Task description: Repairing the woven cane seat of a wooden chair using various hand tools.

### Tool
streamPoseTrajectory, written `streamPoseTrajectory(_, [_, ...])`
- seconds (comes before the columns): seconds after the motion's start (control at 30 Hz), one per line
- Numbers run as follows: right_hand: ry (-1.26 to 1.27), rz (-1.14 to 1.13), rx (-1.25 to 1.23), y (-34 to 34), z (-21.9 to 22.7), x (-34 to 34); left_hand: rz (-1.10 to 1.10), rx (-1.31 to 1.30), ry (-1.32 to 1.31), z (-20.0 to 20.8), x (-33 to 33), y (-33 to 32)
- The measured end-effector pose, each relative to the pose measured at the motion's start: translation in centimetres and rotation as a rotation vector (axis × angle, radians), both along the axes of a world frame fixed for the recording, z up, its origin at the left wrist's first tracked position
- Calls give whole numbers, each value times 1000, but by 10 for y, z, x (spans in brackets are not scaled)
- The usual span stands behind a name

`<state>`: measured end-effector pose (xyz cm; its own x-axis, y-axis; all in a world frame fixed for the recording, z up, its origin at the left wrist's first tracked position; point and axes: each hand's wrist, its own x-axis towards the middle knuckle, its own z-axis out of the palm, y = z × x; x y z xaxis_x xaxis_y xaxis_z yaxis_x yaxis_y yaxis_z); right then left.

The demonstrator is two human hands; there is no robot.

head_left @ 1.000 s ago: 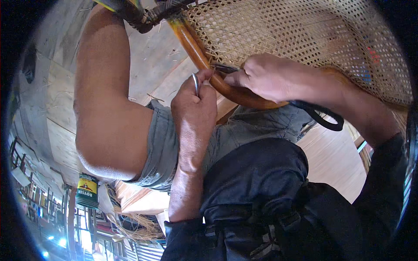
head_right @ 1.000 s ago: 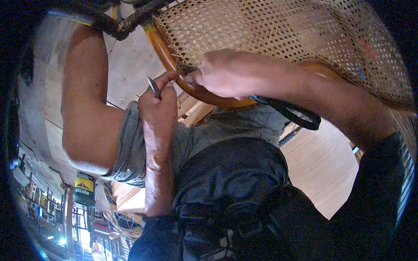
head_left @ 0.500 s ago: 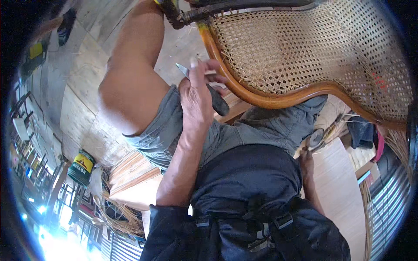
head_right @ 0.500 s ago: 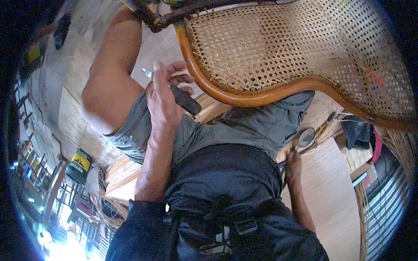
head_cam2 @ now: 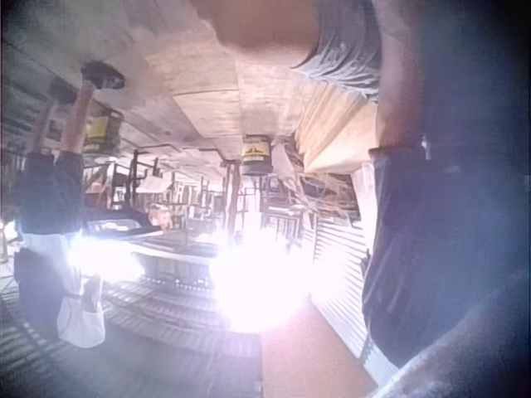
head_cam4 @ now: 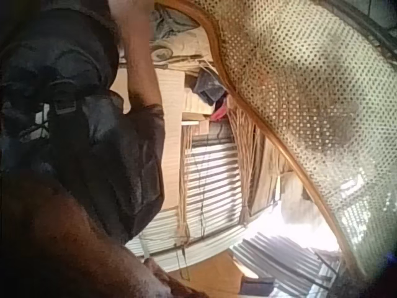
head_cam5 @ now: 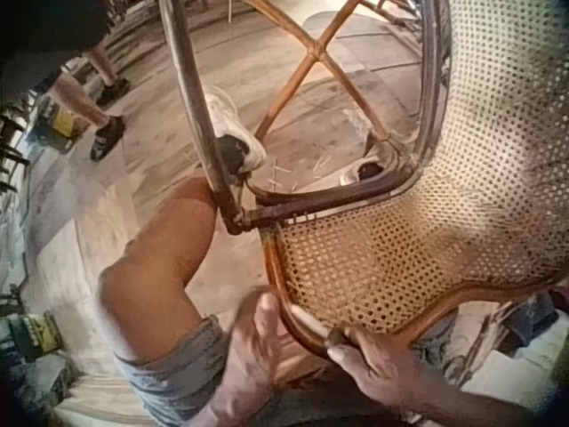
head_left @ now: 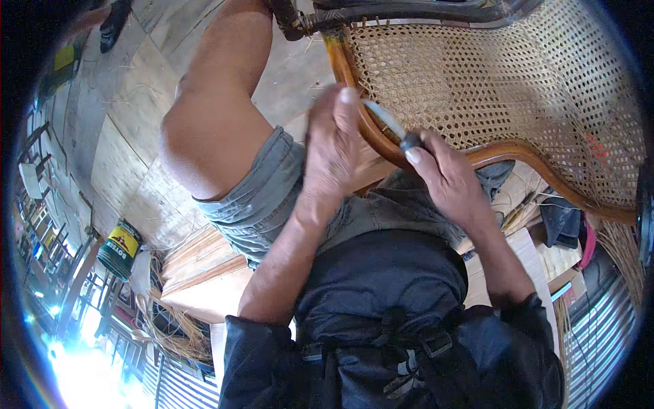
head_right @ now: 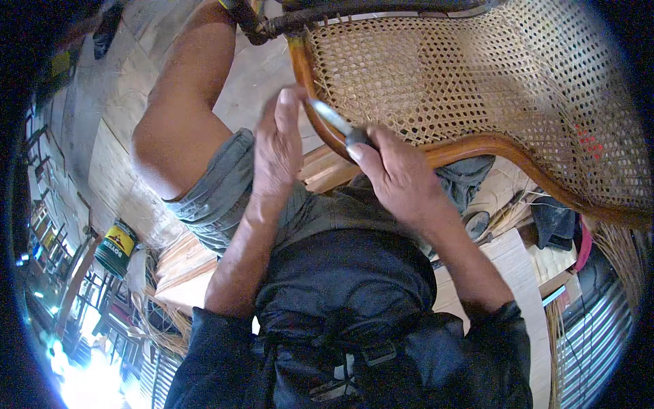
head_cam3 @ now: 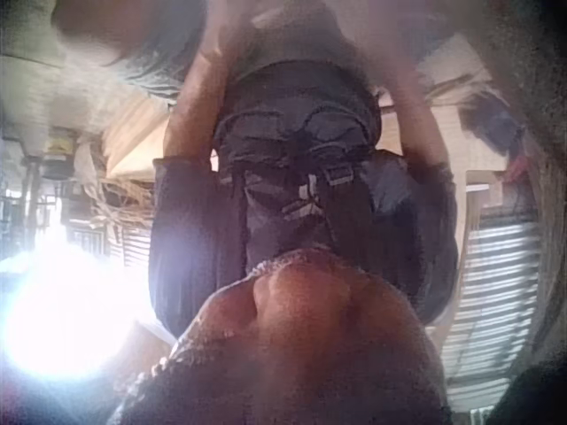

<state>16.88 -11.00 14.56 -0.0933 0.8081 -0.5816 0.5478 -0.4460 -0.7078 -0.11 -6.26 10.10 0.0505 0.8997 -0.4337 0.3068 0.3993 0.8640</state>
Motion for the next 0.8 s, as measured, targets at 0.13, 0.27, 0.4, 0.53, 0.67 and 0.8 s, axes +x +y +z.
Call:
streamPoseTrajectory(0.13, [-137,174,182,26,-10,2,-96,253,317,-32,-9,4])
streamPoseTrajectory(0.27, [-302,291,190,43,-17,5,-297,228,545,-38,6,21])
streamPoseTrajectory(0.4, [-292,302,290,55,-21,15,-241,171,489,-51,5,17])
streamPoseTrajectory(0.53, [-345,386,182,64,-30,25,-109,182,370,-57,9,14])
streamPoseTrajectory(0.67, [-350,436,39,77,-33,27,-120,397,481,-54,12,14])
streamPoseTrajectory(0.8, [-348,621,118,87,-52,48,-187,410,473,-47,20,9])
